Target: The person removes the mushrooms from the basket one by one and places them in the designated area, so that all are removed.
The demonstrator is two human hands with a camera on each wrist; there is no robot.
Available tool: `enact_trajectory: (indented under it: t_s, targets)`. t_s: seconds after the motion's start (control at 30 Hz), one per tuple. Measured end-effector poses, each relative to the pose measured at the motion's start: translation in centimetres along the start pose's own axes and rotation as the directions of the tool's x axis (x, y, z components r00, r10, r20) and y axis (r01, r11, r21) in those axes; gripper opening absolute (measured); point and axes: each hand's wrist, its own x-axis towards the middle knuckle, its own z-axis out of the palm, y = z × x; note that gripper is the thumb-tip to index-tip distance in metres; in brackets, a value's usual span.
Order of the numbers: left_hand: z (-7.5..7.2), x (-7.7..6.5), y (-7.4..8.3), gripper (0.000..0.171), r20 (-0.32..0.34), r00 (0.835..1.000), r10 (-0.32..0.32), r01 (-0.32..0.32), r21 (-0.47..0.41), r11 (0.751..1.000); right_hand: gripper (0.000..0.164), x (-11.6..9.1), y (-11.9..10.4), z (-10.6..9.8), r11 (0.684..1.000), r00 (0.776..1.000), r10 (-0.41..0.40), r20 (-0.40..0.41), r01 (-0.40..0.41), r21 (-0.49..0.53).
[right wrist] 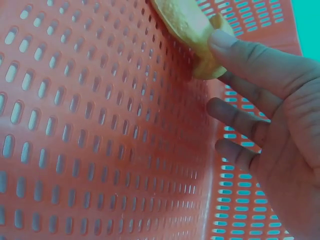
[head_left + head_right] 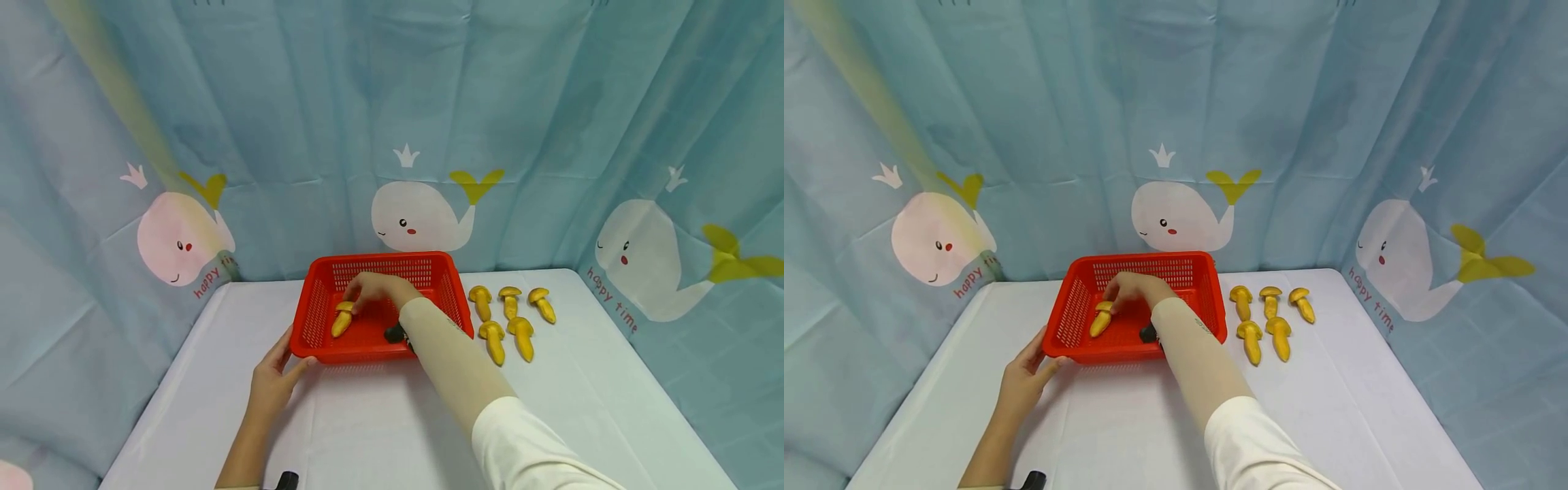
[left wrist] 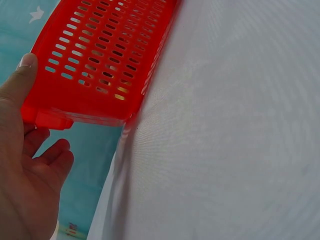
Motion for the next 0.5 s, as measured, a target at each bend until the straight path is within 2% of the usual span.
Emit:
enact_trajectory:
  t_s: [0.3, 0.5]
  targets:
    - [0.08, -0.14, -0.20, 0.083, -0.005, 1.000, -0.010, 0.010, 0.040, 0.999, 0.031, -0.24, -0.42, 0.20, 0.999, 1.000, 0.017, -0.015, -0.016, 0.028]
    - [0.06, -0.22, -0.19, 0.084, -0.001, 1.000, 0.002, -0.002, 0.037, 0.999, 0.033, -0.39, -0.95, -0.61, 1.000, 0.997, -0.027, -0.070, 0.026, -0.006]
